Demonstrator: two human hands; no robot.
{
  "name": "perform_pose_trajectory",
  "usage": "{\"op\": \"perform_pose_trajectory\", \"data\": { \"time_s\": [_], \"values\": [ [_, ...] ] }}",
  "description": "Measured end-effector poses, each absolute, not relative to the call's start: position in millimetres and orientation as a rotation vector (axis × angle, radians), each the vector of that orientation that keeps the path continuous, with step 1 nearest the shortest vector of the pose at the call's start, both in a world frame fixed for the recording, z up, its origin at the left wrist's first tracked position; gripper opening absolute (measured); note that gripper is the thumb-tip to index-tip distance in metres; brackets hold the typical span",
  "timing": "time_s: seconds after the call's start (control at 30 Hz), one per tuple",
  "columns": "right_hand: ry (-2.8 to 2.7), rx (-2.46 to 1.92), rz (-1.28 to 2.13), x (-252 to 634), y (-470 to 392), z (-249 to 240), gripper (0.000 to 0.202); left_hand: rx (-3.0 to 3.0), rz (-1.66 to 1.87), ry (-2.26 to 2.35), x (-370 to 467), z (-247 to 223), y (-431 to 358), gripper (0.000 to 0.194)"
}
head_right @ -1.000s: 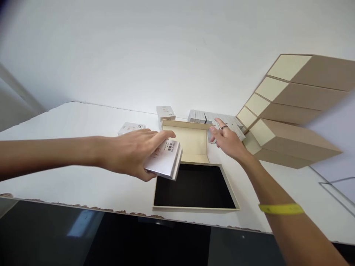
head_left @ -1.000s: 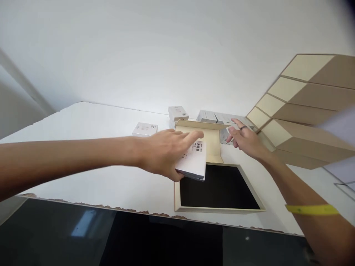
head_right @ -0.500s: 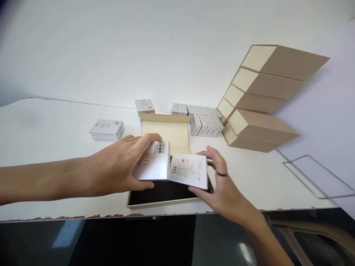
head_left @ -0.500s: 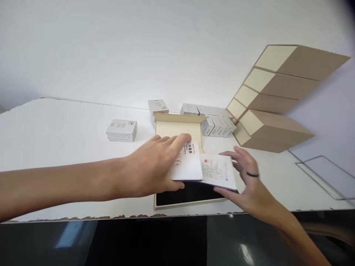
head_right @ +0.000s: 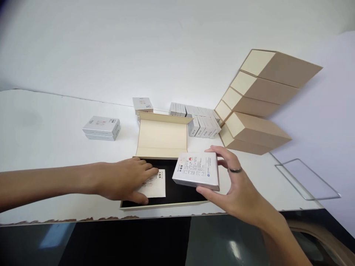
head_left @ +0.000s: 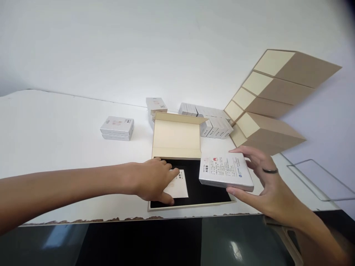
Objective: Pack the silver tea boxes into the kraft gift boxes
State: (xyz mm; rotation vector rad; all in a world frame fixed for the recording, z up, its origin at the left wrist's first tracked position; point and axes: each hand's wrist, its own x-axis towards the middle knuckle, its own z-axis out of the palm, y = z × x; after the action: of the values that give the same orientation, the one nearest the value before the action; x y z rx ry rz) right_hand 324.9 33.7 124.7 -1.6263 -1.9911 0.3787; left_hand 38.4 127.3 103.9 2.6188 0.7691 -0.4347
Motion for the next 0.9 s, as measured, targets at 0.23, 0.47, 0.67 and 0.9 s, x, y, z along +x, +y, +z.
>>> {"op": "perform_pose_trajectory", "data": {
  "time_s": [0.23, 0.47, 0.67, 0.9],
  "values": [
    [-2.551, -1.560, 0.445, 258.4, 85.3, 159.5, 0.097, 2.606, 0.217, 0.847, 11.4, 103.7, 98.4, 0.022],
    [-3.173, -1.155, 0.707, 161.5, 118.8, 133.0, 0.079, 2.418, 0.875, 1.178, -36.4, 88.0, 50.9, 0.027],
    [-2.813, -1.395, 1.004, 191.0, 104.3, 137.2, 0.082, 2.328, 0.820, 1.183, -46.5, 69.0, 42.9, 0.050],
    [-2.213, -2.024, 1.034, 258.0, 58.4, 109.2, 0.089, 2.335, 0.573, 0.970, -37.3, 49.1, 90.6, 0.114]
  ]
}}
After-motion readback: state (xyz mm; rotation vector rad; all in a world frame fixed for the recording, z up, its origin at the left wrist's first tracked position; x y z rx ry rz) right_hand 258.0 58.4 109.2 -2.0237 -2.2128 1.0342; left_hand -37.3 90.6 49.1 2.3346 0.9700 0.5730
